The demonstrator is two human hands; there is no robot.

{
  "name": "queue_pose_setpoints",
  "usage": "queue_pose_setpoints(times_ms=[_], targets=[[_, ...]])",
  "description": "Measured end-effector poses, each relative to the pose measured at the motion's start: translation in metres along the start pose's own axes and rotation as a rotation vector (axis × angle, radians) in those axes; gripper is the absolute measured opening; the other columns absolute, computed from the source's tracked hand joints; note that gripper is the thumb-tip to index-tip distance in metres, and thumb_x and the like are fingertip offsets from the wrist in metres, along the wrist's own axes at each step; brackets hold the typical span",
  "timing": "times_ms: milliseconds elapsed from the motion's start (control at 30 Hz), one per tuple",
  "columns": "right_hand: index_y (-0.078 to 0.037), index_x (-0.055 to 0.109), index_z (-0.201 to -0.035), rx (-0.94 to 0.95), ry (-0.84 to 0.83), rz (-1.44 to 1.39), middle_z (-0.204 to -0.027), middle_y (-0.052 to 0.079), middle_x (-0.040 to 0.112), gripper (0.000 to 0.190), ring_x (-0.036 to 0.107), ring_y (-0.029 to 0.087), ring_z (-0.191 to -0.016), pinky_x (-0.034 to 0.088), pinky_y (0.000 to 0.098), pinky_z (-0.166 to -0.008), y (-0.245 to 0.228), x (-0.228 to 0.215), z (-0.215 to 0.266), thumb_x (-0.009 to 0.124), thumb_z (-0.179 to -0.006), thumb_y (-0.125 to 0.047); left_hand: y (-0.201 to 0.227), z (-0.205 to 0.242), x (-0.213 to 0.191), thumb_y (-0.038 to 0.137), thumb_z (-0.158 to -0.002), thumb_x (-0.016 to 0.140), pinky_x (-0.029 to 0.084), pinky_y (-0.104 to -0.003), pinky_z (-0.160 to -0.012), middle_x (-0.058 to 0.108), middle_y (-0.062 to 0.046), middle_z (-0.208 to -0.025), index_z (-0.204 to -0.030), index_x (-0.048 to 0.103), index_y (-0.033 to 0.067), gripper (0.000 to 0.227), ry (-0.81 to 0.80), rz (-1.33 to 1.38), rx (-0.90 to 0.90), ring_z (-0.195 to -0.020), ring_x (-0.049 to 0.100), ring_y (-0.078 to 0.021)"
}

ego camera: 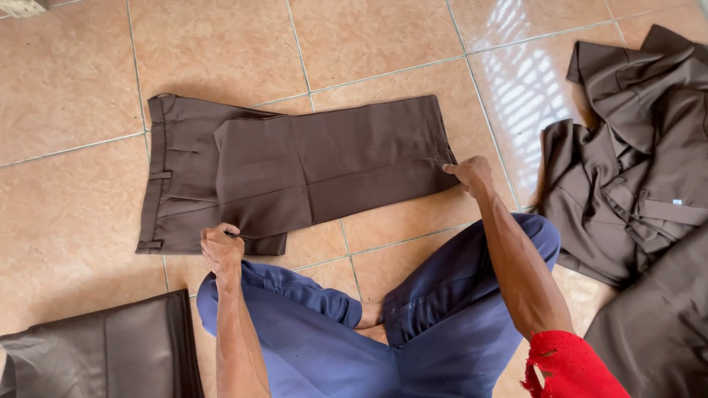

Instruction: Folding brown trousers into neat rectangles while sitting on the floor.

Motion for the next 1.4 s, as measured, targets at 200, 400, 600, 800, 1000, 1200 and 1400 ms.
queue_pose_setpoints(times_ms=[200,400,600,800,1000,1200,1400], targets=[[-0.005,0.078,-0.093,-0.148,0.069,0.202,-0.097,0.03,0.072,0.024,0.07,0.051,-0.099,0.055,0.0577,-0.082,0.021,0.007,-0.045,0.088,-0.075,-0.017,-0.009,-0.001,0.014,-0.005,-0.076,0.064,0.06,-0.044,-0.086,0.062,-0.009,-0.093,-0.069,0.071,0.0253,0.032,-0.016,-0.006,0.019,-0.088,0.071,-0.0381],[-0.006,0.075,-0.104,-0.094,0.184,0.365,-0.1,0.025,0.071,0.026,0.071,0.047,-0.096,0.055,0.065,-0.079,0.041,0.01,-0.076,0.068,-0.082,-0.018,0.016,0.009,0.001,-0.003,-0.079,0.062,0.06,-0.045,-0.084,0.062,-0.009,-0.093,-0.067,0.068,0.0256,0.032,-0.079,-0.019,0.093,-0.088,0.071,-0.0375],[0.001,0.049,-0.129,-0.441,0.142,0.278,-0.123,0.031,0.048,0.051,0.054,0.057,-0.116,0.047,0.0719,-0.092,-0.035,0.002,0.001,0.078,-0.091,-0.016,0.036,0.019,-0.013,-0.006,-0.079,0.06,0.06,-0.051,-0.084,0.063,-0.013,-0.095,-0.072,0.068,0.0195,0.027,-0.123,0.018,0.146,-0.091,0.07,-0.0429],[-0.009,0.063,-0.112,-0.454,0.199,0.422,-0.104,0.017,0.066,0.033,0.07,0.041,-0.103,0.055,0.0585,-0.087,-0.021,0.018,-0.027,0.081,-0.089,-0.024,0.018,0.004,0.012,-0.003,-0.078,0.06,0.06,-0.05,-0.083,0.063,-0.011,-0.096,-0.072,0.067,0.0229,0.028,-0.141,-0.01,0.152,-0.09,0.071,-0.0422],[-0.016,0.069,-0.087,-0.392,0.223,0.367,-0.085,0.012,0.073,0.018,0.074,0.039,-0.093,0.057,0.0542,-0.079,-0.003,0.022,-0.047,0.081,-0.086,-0.03,0.017,0.004,0.012,-0.003,-0.077,0.06,0.059,-0.049,-0.083,0.062,-0.01,-0.096,-0.071,0.066,0.0232,0.027,-0.129,-0.015,0.147,-0.091,0.071,-0.0402],[-0.009,0.065,-0.104,-0.36,0.199,0.299,-0.093,0.019,0.069,0.032,0.07,0.046,-0.101,0.054,0.06,-0.086,-0.009,0.015,-0.035,0.083,-0.085,-0.027,0.018,0.004,0.011,-0.002,-0.074,0.059,0.059,-0.048,-0.083,0.062,-0.009,-0.093,-0.069,0.066,0.0232,0.027,-0.133,-0.016,0.146,-0.091,0.071,-0.0392],[-0.01,0.063,-0.093,-0.405,0.193,0.232,-0.081,0.011,0.066,0.027,0.069,0.039,-0.096,0.055,0.054,-0.087,-0.011,0.014,-0.034,0.086,-0.081,-0.02,0.02,0.006,0.008,-0.003,-0.075,0.059,0.059,-0.048,-0.084,0.062,-0.009,-0.093,-0.071,0.067,0.0217,0.026,-0.138,-0.021,0.136,-0.093,0.071,-0.0389]])
Point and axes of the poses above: each hand's wrist, its own z-axis away from the middle knuckle, its own x-axis out of the palm, y = z × x, the point moved 9 cm from there along -z, towards the middle knuckle
